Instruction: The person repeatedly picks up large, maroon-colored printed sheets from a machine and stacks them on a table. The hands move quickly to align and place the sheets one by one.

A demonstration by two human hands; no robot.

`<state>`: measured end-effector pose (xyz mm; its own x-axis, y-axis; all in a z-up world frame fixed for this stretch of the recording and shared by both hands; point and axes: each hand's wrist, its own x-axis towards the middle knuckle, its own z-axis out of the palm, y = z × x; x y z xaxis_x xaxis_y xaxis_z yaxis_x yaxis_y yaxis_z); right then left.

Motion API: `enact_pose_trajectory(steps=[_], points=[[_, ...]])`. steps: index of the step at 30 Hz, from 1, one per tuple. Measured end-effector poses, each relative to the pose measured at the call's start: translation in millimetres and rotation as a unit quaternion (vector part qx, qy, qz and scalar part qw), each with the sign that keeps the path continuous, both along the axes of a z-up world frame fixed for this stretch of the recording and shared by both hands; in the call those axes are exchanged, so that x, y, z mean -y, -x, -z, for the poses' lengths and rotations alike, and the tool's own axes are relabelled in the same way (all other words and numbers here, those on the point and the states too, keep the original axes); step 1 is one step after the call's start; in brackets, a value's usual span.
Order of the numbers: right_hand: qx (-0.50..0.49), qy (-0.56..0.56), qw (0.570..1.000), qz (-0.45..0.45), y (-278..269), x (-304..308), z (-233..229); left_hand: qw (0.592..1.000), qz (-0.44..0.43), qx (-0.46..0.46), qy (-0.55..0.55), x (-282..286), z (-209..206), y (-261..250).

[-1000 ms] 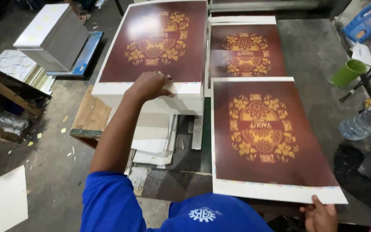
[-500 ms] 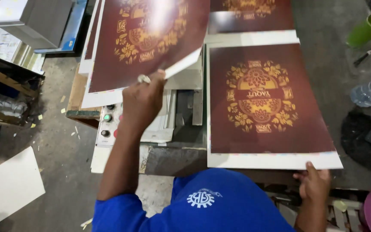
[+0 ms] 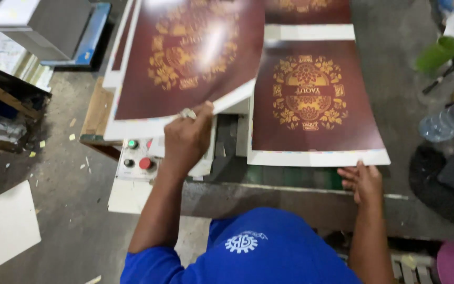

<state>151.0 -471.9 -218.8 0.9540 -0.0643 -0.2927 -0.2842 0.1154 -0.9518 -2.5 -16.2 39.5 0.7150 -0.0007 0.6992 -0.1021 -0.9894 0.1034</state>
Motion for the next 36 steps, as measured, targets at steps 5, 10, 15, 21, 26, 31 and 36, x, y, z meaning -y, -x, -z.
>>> enact_pose_trajectory(steps=[5,10,15,21,26,31,36], points=[[-0.022,0.043,0.999,0.012,36,-27,-26,0.966,0.224,0.101,0.084,44,7,1],[0.064,-0.077,0.980,-0.171,69,-85,-72,0.959,0.281,-0.002,0.043,113,44,-15],[0.055,-0.227,0.953,-0.195,68,-92,-68,0.947,0.319,0.018,0.011,131,51,-26],[0.112,-0.170,0.979,0.007,56,-26,-29,0.958,0.129,-0.232,-0.110,24,43,-84],[0.077,-0.131,0.987,0.044,60,53,35,0.977,0.040,-0.193,-0.086,-90,50,-140],[0.030,-0.112,0.991,0.066,71,91,62,0.969,0.083,-0.181,-0.149,-125,33,-159],[-0.023,-0.041,0.994,0.096,81,108,74,0.913,0.011,-0.391,-0.112,-113,-12,-152]])
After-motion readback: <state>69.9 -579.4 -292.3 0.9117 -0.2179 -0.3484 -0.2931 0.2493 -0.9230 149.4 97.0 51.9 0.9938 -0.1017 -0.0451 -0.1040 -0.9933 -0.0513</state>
